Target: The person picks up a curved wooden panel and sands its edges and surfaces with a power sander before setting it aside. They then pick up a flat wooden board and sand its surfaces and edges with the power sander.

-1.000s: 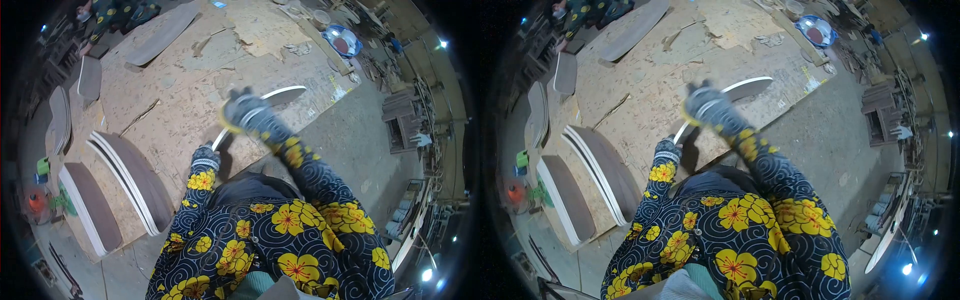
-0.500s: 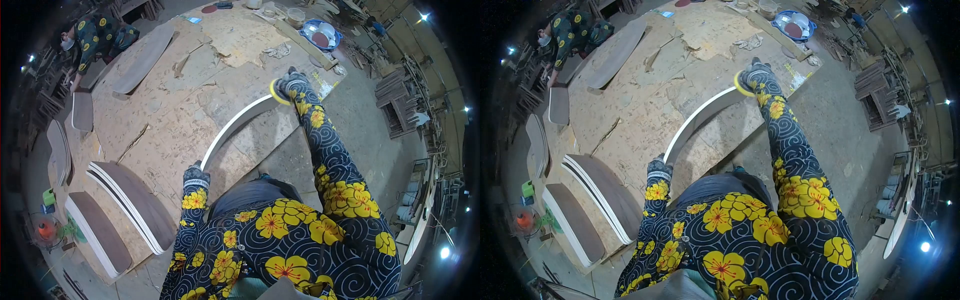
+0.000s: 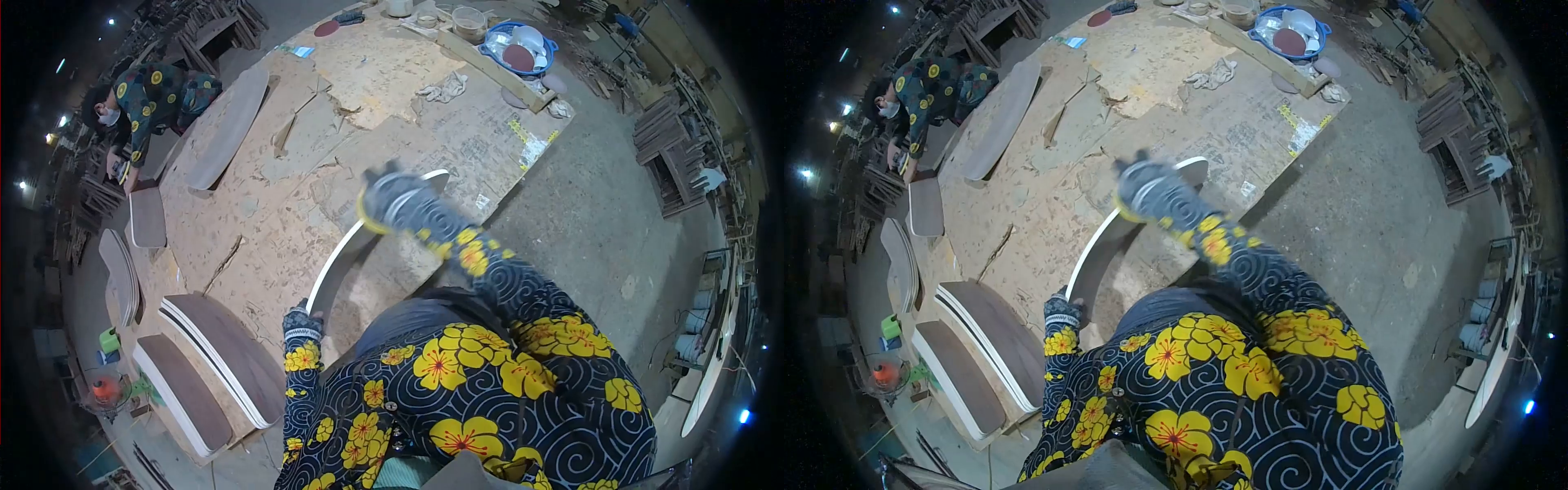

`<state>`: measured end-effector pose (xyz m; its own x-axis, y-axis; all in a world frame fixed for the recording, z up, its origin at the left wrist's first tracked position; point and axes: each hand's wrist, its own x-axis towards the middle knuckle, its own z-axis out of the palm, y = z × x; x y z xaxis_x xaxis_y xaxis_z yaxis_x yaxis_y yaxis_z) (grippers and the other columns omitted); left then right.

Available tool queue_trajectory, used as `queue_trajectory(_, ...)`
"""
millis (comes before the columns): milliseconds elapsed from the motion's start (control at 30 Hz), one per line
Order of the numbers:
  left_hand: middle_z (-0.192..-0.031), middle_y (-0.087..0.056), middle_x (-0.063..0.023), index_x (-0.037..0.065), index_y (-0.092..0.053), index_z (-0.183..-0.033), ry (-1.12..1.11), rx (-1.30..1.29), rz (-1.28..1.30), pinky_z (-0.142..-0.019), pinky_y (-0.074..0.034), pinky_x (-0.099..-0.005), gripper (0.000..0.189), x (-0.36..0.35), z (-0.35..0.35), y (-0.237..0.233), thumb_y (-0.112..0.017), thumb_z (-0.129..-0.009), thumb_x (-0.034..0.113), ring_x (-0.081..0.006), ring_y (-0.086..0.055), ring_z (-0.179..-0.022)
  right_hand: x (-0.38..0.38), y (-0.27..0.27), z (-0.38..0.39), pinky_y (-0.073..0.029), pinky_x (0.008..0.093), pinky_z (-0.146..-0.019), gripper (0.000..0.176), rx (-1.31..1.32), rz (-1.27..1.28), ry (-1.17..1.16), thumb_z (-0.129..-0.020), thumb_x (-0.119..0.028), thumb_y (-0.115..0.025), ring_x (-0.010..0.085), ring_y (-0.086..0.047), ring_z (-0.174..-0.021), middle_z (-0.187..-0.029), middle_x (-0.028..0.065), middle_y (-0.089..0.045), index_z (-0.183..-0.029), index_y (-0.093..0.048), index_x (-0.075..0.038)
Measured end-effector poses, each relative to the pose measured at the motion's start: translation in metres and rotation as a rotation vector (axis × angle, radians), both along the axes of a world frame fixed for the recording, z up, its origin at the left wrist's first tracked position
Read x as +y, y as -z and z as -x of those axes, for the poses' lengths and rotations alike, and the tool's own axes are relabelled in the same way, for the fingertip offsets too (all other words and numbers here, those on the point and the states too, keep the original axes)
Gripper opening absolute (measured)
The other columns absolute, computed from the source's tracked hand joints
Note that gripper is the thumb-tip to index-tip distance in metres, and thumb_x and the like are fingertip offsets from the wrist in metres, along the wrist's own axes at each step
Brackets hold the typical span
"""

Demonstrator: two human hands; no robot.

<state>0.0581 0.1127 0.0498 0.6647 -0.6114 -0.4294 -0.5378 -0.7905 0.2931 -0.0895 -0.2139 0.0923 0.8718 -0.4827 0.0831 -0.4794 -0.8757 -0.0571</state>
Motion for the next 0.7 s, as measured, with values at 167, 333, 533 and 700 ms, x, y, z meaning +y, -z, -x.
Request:
queue_trajectory(167,-0.101,-0.068,-0.0218,0.008,-0.063,-0.122,0.015,-0.067,-0.008,-0.086,-0.054,-0.0433,0.050,0.001,0.000,0.004,-0.070,-0.076,0.026,-0.0366,-0.067,-0.096,-0.113,-0.036,0.093,-0.052,0.0443,-0.087,0.044,-0.131,-0.691,0.400,-0.085,-0.028,-0.063,0.0353,-0.064,-0.101,-0.109,0.0212,-0.065,-0.120,-0.054,-0.004)
queue_trajectory(333,-0.104,-0.068,-0.0220,0.009,-0.062,-0.123,0.061,0.023,-0.037,-0.086,-0.054,-0.0431,0.053,0.008,-0.004,-0.021,-0.071,-0.075,0.029,-0.0362,-0.067,-0.096,-0.130,-0.015,0.171,-0.052,0.0392,-0.084,0.052,-0.418,-1.027,0.715,-0.074,-0.024,-0.081,0.0257,-0.062,-0.093,-0.100,0.0124,-0.064,-0.116,-0.055,-0.010)
queue_trajectory(533,-0.110,-0.066,-0.0224,0.009,-0.061,-0.125,0.154,-0.073,-0.376,-0.092,-0.050,-0.0449,0.055,0.060,-0.037,-0.031,-0.071,-0.077,0.036,-0.0372,-0.063,-0.103,-0.138,0.036,0.231,-0.051,0.0341,-0.081,0.063,-0.577,-0.985,0.692,-0.064,-0.019,-0.086,0.0231,-0.060,-0.094,-0.107,0.0102,-0.060,-0.117,-0.053,-0.009)
queue_trajectory(700,-0.120,-0.063,-0.0160,0.010,-0.064,-0.115,0.431,-0.206,-0.063,-0.099,-0.043,-0.0444,0.039,-0.062,0.007,-0.061,-0.061,-0.088,0.037,-0.0336,-0.057,-0.114,-0.086,-0.014,0.181,-0.052,0.0388,-0.087,0.067,-0.467,-1.026,0.437,-0.060,-0.025,-0.087,0.0291,-0.061,-0.101,-0.111,0.0135,-0.060,-0.117,-0.055,-0.011)
